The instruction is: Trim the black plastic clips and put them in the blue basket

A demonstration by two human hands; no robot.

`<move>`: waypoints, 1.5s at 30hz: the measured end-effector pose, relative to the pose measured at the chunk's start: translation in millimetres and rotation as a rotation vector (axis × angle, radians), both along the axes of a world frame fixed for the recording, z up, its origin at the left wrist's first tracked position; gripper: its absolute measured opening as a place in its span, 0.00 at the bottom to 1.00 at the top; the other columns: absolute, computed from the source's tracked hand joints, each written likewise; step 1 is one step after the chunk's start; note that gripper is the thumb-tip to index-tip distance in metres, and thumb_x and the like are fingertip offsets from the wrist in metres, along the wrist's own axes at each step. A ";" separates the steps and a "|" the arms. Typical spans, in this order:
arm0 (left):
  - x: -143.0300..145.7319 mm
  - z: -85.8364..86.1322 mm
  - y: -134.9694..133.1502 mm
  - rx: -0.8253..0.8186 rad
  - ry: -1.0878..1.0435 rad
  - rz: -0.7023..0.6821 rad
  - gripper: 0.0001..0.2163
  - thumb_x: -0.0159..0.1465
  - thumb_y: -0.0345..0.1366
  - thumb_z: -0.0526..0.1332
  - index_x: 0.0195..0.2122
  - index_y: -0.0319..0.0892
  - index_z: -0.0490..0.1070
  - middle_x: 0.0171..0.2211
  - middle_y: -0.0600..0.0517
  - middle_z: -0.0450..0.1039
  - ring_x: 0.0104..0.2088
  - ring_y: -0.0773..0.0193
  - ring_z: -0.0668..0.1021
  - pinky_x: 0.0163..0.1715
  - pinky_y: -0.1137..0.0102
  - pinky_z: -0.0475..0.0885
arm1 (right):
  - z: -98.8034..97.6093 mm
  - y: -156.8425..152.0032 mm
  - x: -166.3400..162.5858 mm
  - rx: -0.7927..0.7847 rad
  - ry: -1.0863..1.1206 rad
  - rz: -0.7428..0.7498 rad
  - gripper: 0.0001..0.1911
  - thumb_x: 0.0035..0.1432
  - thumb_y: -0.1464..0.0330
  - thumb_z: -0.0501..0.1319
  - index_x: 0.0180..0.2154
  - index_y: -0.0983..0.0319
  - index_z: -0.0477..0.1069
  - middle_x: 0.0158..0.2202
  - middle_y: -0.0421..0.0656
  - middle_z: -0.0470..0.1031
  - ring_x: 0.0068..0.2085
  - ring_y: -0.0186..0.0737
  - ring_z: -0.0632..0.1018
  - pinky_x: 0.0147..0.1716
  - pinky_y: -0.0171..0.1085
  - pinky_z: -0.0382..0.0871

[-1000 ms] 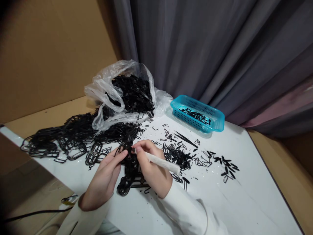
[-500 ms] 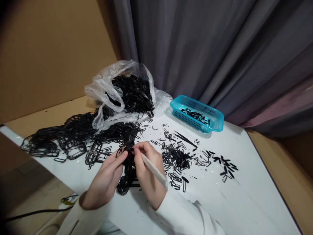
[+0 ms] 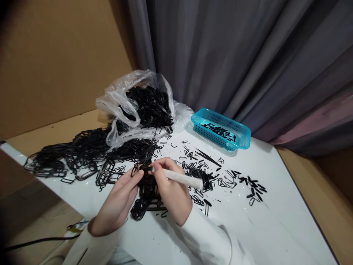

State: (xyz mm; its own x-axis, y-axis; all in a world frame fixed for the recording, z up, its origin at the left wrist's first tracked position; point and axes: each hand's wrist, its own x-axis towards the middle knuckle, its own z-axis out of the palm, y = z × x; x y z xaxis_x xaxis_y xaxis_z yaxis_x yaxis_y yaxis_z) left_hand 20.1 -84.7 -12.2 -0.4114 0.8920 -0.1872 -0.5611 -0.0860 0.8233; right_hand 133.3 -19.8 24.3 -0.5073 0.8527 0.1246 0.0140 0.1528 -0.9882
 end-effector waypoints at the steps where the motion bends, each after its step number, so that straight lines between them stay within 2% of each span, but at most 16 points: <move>1: -0.1 0.4 0.4 -0.010 0.002 0.011 0.14 0.56 0.42 0.69 0.41 0.42 0.75 0.44 0.50 0.78 0.51 0.56 0.76 0.47 0.69 0.71 | -0.2 1.6 0.3 -0.038 0.025 0.017 0.07 0.61 0.65 0.59 0.34 0.60 0.73 0.33 0.39 0.78 0.36 0.36 0.80 0.38 0.35 0.71; 5: -1.0 1.7 2.2 -0.041 -0.015 0.066 0.14 0.53 0.41 0.71 0.38 0.42 0.75 0.41 0.51 0.79 0.48 0.56 0.77 0.44 0.70 0.72 | -0.6 3.9 0.9 -0.103 0.056 0.055 0.07 0.60 0.65 0.60 0.33 0.60 0.74 0.34 0.39 0.78 0.37 0.37 0.81 0.39 0.36 0.73; 10: -2.8 4.2 2.7 0.020 -0.023 0.022 0.14 0.53 0.41 0.71 0.38 0.42 0.76 0.43 0.49 0.79 0.51 0.55 0.75 0.48 0.69 0.71 | 2.9 3.8 2.0 -0.081 0.043 0.079 0.07 0.61 0.66 0.59 0.34 0.60 0.74 0.34 0.39 0.78 0.37 0.37 0.81 0.39 0.35 0.73; 18: -3.7 5.9 -0.6 0.050 0.061 -0.018 0.14 0.55 0.41 0.70 0.41 0.42 0.76 0.44 0.48 0.79 0.52 0.54 0.75 0.49 0.68 0.71 | 5.3 0.2 6.9 0.261 -0.119 0.041 0.07 0.63 0.68 0.57 0.38 0.57 0.74 0.35 0.36 0.78 0.37 0.32 0.77 0.37 0.31 0.68; 23: -3.9 5.0 -1.9 0.063 0.118 -0.015 0.14 0.56 0.40 0.69 0.41 0.41 0.76 0.44 0.48 0.79 0.51 0.54 0.76 0.52 0.67 0.69 | 3.5 -1.8 6.2 0.345 -0.138 0.017 0.07 0.63 0.68 0.56 0.38 0.59 0.74 0.34 0.37 0.78 0.35 0.31 0.77 0.36 0.32 0.68; 26: -2.7 4.6 -0.6 0.044 0.048 -0.012 0.14 0.55 0.41 0.69 0.41 0.41 0.76 0.44 0.48 0.79 0.51 0.53 0.76 0.53 0.65 0.69 | 5.3 0.9 5.4 0.281 -0.136 0.013 0.07 0.63 0.68 0.57 0.37 0.59 0.74 0.33 0.38 0.78 0.35 0.33 0.77 0.37 0.33 0.69; 29: -1.4 2.9 1.2 0.005 -0.064 -0.023 0.13 0.56 0.42 0.68 0.41 0.42 0.76 0.45 0.48 0.79 0.52 0.52 0.76 0.53 0.63 0.70 | 7.2 6.1 5.2 0.099 -0.048 0.056 0.08 0.63 0.66 0.57 0.34 0.60 0.74 0.33 0.38 0.78 0.36 0.35 0.79 0.38 0.35 0.72; 31: -1.0 1.6 2.3 -0.024 -0.107 0.005 0.13 0.56 0.41 0.68 0.41 0.43 0.76 0.45 0.48 0.79 0.52 0.53 0.75 0.54 0.63 0.69 | 7.8 9.1 5.8 0.036 0.011 0.071 0.09 0.62 0.65 0.58 0.33 0.60 0.74 0.33 0.39 0.78 0.36 0.35 0.79 0.39 0.35 0.73; 35: -1.6 0.4 3.6 -0.042 -0.109 0.054 0.14 0.55 0.39 0.69 0.42 0.43 0.76 0.46 0.49 0.78 0.54 0.53 0.74 0.54 0.64 0.69 | 8.0 11.1 8.1 0.087 -0.009 0.059 0.08 0.63 0.64 0.58 0.35 0.59 0.75 0.34 0.38 0.78 0.37 0.34 0.78 0.39 0.34 0.71; 39: -2.2 0.1 3.7 -0.024 -0.076 0.061 0.12 0.54 0.40 0.70 0.38 0.43 0.76 0.44 0.50 0.79 0.54 0.54 0.74 0.54 0.65 0.69 | 7.7 11.0 9.4 0.142 -0.032 0.063 0.09 0.65 0.64 0.56 0.37 0.58 0.75 0.37 0.39 0.79 0.42 0.36 0.77 0.44 0.37 0.69; 45: -0.4 1.3 4.0 -0.040 -0.025 0.039 0.13 0.55 0.42 0.68 0.39 0.43 0.75 0.44 0.48 0.78 0.53 0.52 0.74 0.52 0.64 0.69 | 5.3 10.9 8.1 0.138 -0.035 0.106 0.10 0.65 0.64 0.56 0.37 0.59 0.74 0.37 0.40 0.79 0.41 0.36 0.78 0.44 0.38 0.69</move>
